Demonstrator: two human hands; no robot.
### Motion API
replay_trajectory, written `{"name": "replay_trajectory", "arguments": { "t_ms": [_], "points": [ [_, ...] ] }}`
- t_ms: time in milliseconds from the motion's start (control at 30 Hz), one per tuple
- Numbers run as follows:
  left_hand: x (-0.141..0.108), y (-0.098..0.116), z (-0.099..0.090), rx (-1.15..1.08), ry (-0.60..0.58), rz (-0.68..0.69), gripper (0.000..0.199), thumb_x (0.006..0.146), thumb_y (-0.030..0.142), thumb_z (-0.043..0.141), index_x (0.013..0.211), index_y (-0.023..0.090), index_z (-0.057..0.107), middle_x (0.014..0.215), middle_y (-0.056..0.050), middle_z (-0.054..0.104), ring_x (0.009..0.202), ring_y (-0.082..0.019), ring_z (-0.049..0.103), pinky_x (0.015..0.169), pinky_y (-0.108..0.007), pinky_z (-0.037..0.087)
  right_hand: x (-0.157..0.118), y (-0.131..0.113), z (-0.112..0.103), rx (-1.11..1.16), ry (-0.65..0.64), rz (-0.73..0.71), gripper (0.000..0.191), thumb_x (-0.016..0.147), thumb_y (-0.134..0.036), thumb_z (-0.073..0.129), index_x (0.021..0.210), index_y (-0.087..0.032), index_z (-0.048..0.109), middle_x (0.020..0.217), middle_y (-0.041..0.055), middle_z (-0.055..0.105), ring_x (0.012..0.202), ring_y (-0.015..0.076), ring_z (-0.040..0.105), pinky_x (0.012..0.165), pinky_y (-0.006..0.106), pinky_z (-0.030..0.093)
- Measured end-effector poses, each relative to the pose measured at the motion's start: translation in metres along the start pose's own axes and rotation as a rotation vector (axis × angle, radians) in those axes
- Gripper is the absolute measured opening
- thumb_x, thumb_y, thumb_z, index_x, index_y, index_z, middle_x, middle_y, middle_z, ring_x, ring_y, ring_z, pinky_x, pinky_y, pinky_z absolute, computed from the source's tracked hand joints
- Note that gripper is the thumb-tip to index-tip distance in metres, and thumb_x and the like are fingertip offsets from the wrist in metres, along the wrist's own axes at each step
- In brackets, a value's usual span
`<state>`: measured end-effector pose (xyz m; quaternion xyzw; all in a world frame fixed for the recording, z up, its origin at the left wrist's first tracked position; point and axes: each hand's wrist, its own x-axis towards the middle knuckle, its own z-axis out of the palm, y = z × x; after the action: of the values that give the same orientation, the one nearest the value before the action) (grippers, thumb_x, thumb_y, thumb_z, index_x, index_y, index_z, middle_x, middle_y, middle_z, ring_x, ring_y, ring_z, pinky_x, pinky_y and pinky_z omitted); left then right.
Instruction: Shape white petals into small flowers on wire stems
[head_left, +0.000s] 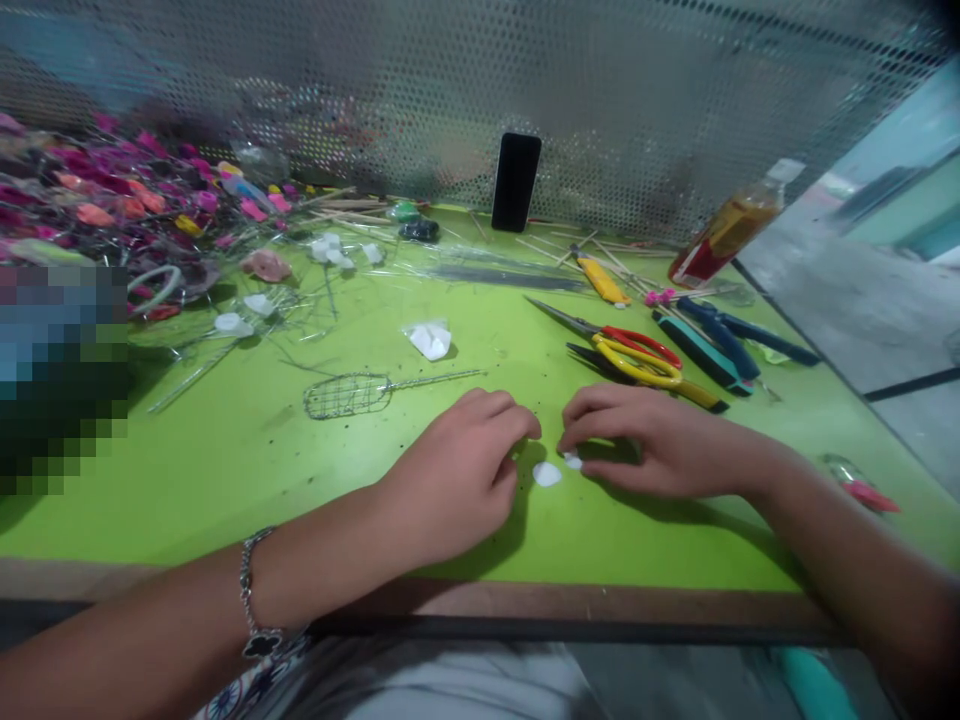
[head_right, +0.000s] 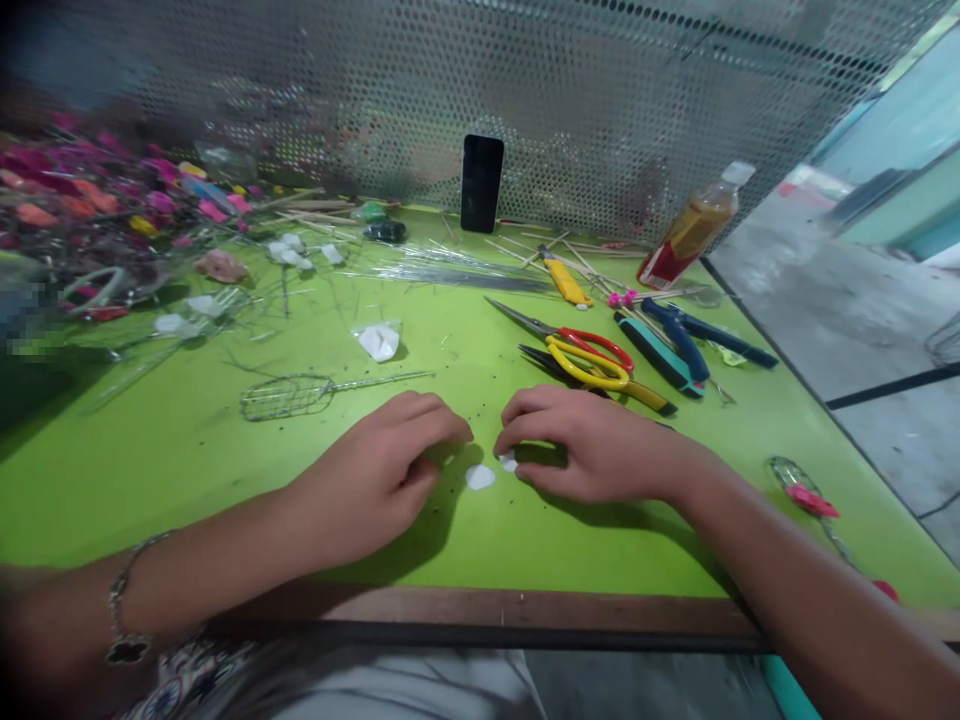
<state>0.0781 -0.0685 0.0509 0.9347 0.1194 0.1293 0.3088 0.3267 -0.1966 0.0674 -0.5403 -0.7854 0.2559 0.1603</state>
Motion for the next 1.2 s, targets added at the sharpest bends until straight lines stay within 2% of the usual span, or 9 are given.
{"name": "replay_trajectory", "arguments": {
  "t_ms": [100,200,300,433,567,767,900,1100,1200],
  "points": [
    [-0.001,-0.004,0.003,-0.03,-0.003,0.019,0.05,0.084,-0.007,0.045,0.121,0.017,0.068,0.127,-0.011,0.07,0.118,-0.029,0.067,0.099,-0.044,0.055,0.001,-0.002,0.0,0.006,0.02,-0.053,0.013,0.103,-0.021,0.068,0.112,-0.021,0.077,0.118,0.0095,0.074,0.108,0.0222,0.071,0.099,0.037,0.055],
    [-0.001,-0.006,0.004,-0.02,0.004,0.018,0.049,0.088,-0.005,0.046,0.127,0.018,0.066,0.139,-0.012,0.068,0.123,-0.03,0.068,0.102,-0.046,0.056,0.002,-0.007,0.002,-0.002,0.053,-0.091,0.008,0.103,-0.018,0.067,0.104,-0.02,0.075,0.103,0.0068,0.077,0.095,0.0199,0.072,0.088,0.034,0.055],
    [0.001,-0.005,0.004,0.004,0.025,-0.014,0.04,0.093,0.002,0.051,0.127,0.017,0.065,0.131,-0.013,0.071,0.121,-0.033,0.068,0.102,-0.05,0.056,0.005,-0.012,0.006,0.073,0.154,-0.103,0.004,0.102,-0.019,0.073,0.104,-0.021,0.076,0.094,0.0034,0.079,0.085,0.0166,0.073,0.081,0.03,0.055],
    [0.003,-0.002,0.001,-0.002,0.036,-0.044,0.035,0.092,0.008,0.058,0.126,0.015,0.066,0.124,-0.013,0.07,0.118,-0.032,0.066,0.102,-0.05,0.055,0.011,-0.013,0.021,0.108,0.237,-0.199,0.007,0.103,-0.022,0.077,0.108,-0.022,0.081,0.105,0.0065,0.082,0.096,0.0185,0.076,0.088,0.031,0.058],
    [0.003,-0.001,0.0,-0.002,0.032,-0.049,0.028,0.096,0.01,0.056,0.122,0.016,0.067,0.119,-0.011,0.07,0.114,-0.03,0.065,0.099,-0.047,0.054,0.013,-0.011,0.034,-0.008,0.249,-0.201,0.01,0.104,-0.024,0.075,0.104,-0.02,0.084,0.116,0.0109,0.081,0.105,0.0227,0.075,0.093,0.035,0.057],
    [0.002,0.001,-0.003,0.004,0.025,-0.056,0.027,0.094,0.01,0.056,0.117,0.017,0.068,0.115,-0.011,0.071,0.113,-0.03,0.065,0.098,-0.046,0.054,0.01,-0.013,0.027,0.105,0.261,-0.047,0.027,0.104,-0.018,0.073,0.13,-0.022,0.076,0.112,0.0037,0.085,0.094,0.0146,0.08,0.088,0.025,0.059],
    [0.002,0.0,-0.003,0.014,0.02,-0.054,0.027,0.095,0.011,0.055,0.118,0.015,0.069,0.117,-0.012,0.071,0.115,-0.03,0.065,0.1,-0.046,0.053,0.012,-0.015,0.024,0.064,0.204,-0.091,0.019,0.106,-0.016,0.068,0.12,-0.022,0.079,0.113,0.0045,0.085,0.101,0.0162,0.079,0.093,0.027,0.057],
    [0.001,-0.001,-0.003,0.032,0.003,-0.049,0.02,0.098,0.015,0.054,0.112,0.016,0.069,0.114,-0.011,0.071,0.111,-0.031,0.065,0.098,-0.047,0.053,0.013,-0.024,0.027,0.035,0.169,-0.127,0.014,0.106,-0.019,0.069,0.116,-0.019,0.079,0.104,0.0076,0.084,0.096,0.0195,0.077,0.087,0.031,0.057],
    [0.002,0.001,-0.003,0.036,-0.01,-0.052,0.019,0.098,0.015,0.054,0.111,0.016,0.068,0.113,-0.011,0.071,0.11,-0.031,0.065,0.096,-0.046,0.053,0.013,-0.025,0.03,0.077,0.198,-0.087,0.014,0.105,-0.02,0.071,0.115,-0.021,0.08,0.102,0.0068,0.085,0.093,0.0191,0.078,0.085,0.031,0.059]
  ]
}}
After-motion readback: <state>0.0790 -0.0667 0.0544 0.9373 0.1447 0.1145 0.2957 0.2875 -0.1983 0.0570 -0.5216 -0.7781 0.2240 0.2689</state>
